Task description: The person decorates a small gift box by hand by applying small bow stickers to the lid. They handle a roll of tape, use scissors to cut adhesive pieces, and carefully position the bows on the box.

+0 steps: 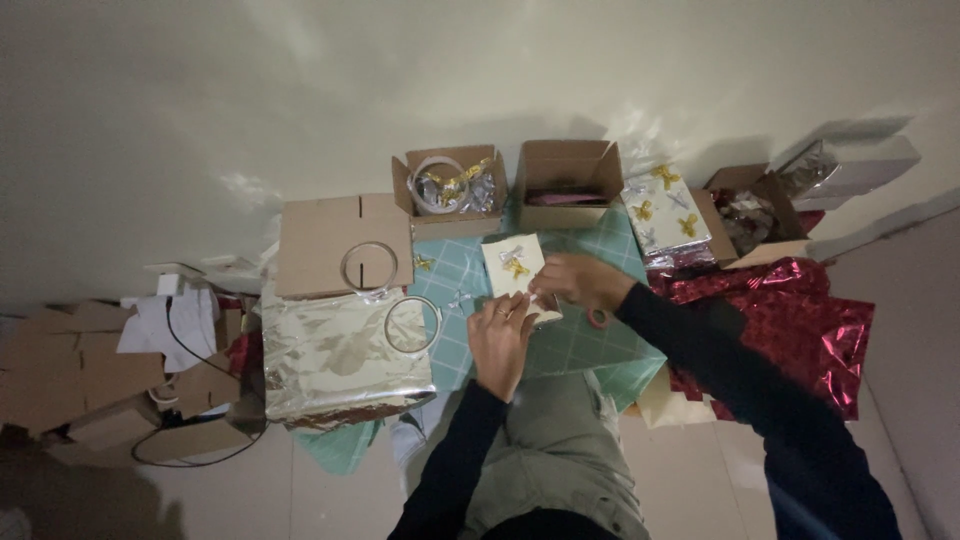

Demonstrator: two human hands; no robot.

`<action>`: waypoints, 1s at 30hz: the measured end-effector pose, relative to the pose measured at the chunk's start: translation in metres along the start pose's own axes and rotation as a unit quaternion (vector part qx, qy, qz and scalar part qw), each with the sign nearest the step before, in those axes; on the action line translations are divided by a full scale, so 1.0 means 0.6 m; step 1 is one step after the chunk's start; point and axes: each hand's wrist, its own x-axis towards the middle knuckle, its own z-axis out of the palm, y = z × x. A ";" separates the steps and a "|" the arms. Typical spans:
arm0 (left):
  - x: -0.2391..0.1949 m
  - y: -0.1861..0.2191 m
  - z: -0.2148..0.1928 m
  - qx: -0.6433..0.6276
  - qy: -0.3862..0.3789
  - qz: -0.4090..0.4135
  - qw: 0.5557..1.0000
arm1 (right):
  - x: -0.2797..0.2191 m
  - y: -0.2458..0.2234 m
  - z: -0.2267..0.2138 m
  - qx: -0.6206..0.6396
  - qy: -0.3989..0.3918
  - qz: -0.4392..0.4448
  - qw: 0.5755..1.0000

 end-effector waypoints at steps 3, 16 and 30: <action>-0.009 -0.004 0.013 0.018 -0.006 -0.007 1.000 | -0.020 0.007 0.002 0.081 -0.007 0.030 0.996; 0.006 0.009 -0.016 -0.014 0.022 0.015 1.000 | -0.002 0.000 0.006 0.096 0.017 0.058 0.994; -0.011 0.010 0.011 -0.067 0.067 -0.050 0.994 | -0.022 -0.121 0.103 -0.067 0.334 0.379 0.860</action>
